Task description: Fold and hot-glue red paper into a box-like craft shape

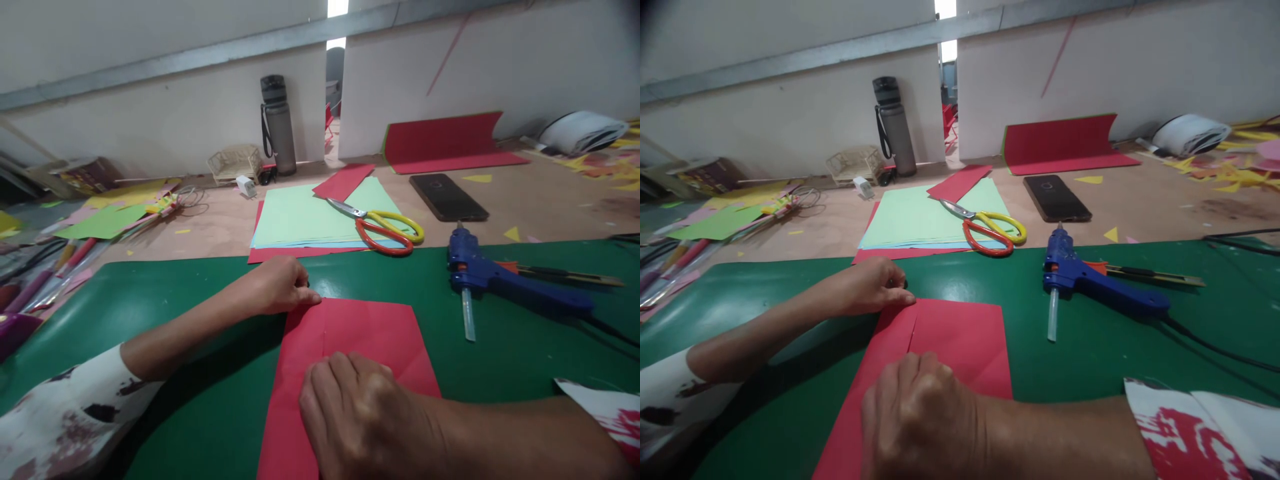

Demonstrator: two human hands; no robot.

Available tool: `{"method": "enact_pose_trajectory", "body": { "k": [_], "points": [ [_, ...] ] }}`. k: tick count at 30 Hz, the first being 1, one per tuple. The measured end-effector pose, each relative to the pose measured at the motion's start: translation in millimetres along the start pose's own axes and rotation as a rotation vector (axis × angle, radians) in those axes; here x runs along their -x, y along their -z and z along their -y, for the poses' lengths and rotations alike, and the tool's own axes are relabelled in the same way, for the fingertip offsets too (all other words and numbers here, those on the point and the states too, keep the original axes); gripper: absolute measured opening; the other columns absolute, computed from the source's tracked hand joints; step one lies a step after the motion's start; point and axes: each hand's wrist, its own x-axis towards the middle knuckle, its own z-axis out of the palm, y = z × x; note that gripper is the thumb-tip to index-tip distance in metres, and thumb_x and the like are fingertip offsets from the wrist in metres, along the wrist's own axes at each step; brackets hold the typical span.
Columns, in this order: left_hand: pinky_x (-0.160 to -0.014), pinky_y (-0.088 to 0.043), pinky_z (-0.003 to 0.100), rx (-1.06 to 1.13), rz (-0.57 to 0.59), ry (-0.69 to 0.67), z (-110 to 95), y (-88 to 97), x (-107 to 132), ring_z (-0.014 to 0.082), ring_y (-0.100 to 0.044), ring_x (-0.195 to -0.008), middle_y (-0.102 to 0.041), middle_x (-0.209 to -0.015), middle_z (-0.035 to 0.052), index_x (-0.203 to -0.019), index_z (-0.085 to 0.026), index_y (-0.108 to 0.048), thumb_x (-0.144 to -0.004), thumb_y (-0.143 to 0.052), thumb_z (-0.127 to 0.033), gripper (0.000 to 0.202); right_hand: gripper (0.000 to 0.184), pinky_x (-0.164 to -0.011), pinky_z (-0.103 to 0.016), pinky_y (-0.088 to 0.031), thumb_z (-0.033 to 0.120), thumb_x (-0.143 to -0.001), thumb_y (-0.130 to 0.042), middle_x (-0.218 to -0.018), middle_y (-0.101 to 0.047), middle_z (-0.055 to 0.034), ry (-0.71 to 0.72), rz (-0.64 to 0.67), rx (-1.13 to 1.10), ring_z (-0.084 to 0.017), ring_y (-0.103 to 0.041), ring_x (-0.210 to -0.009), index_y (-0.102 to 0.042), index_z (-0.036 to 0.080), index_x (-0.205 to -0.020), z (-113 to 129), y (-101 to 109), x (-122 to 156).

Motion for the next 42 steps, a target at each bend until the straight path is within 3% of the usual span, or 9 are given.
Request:
{"method": "enact_pose_trajectory", "body": {
  "k": [7, 16, 24, 33, 38, 42],
  "points": [
    [-0.045, -0.021, 0.023, -0.064, -0.017, 0.001, -3, 0.4, 3, 0.0103, -0.042, -0.048, -0.051, -0.052, -0.0006, -0.063, -0.014, -0.061, -0.077, -0.053, -0.043, 0.033, 0.024, -0.037, -0.029, -0.013, 0.008, -0.076, -0.036, -0.047, -0.044, -0.0019, -0.014, 0.009, -0.038, -0.014, -0.038, -0.037, -0.048, 0.017, -0.058, 1, 0, 0],
    [-0.047, -0.023, 0.022, -0.181, -0.196, 0.032, -4, 2.2, 7, 0.0143, -0.052, -0.058, -0.062, -0.071, 0.0007, -0.079, -0.018, -0.058, -0.069, -0.063, -0.052, 0.035, 0.022, -0.034, -0.030, -0.015, 0.007, -0.074, -0.037, -0.048, -0.045, -0.0024, -0.005, 0.028, -0.045, -0.016, -0.039, -0.037, -0.050, 0.018, -0.059, -1, 1, 1],
    [-0.047, -0.026, 0.023, -0.191, -0.153, 0.070, -9, 4.5, 7, 0.0178, -0.054, -0.064, -0.064, -0.079, 0.0029, -0.090, -0.018, -0.055, -0.060, -0.068, -0.060, 0.053, 0.022, -0.035, -0.029, -0.016, 0.008, -0.075, -0.038, -0.046, -0.046, -0.0021, -0.014, 0.026, -0.023, -0.015, -0.038, -0.037, -0.049, 0.018, -0.059, 0, -1, 0],
    [-0.048, -0.026, 0.023, -0.087, -0.180, 0.052, 2, -1.0, 2, 0.0153, -0.051, -0.061, -0.059, -0.071, -0.0004, -0.078, -0.019, -0.053, -0.061, -0.067, -0.056, 0.043, 0.020, -0.037, -0.029, -0.014, 0.006, -0.074, -0.038, -0.047, -0.045, -0.0003, -0.031, -0.002, -0.006, -0.014, -0.037, -0.037, -0.046, 0.019, -0.060, 1, -2, 3],
    [-0.049, -0.025, 0.022, 0.070, -0.178, 0.015, 15, 2.4, -4, 0.0125, -0.045, -0.055, -0.053, -0.060, -0.0029, -0.068, -0.018, -0.051, -0.065, -0.067, -0.043, 0.030, 0.022, -0.037, -0.029, -0.015, 0.009, -0.077, -0.036, -0.048, -0.046, -0.0012, -0.021, 0.036, -0.044, -0.014, -0.038, -0.038, -0.048, 0.018, -0.061, 1, -1, 2],
    [-0.049, -0.026, 0.022, 0.137, -0.141, -0.019, 19, 8.2, -6, 0.0103, -0.042, -0.053, -0.047, -0.056, -0.0034, -0.064, -0.016, -0.049, -0.078, -0.051, -0.039, 0.027, 0.025, -0.035, -0.030, -0.016, 0.009, -0.078, -0.034, -0.049, -0.047, -0.0016, -0.008, 0.055, -0.049, -0.016, -0.039, -0.039, -0.049, 0.018, -0.061, 1, 0, 1]
  ]
}}
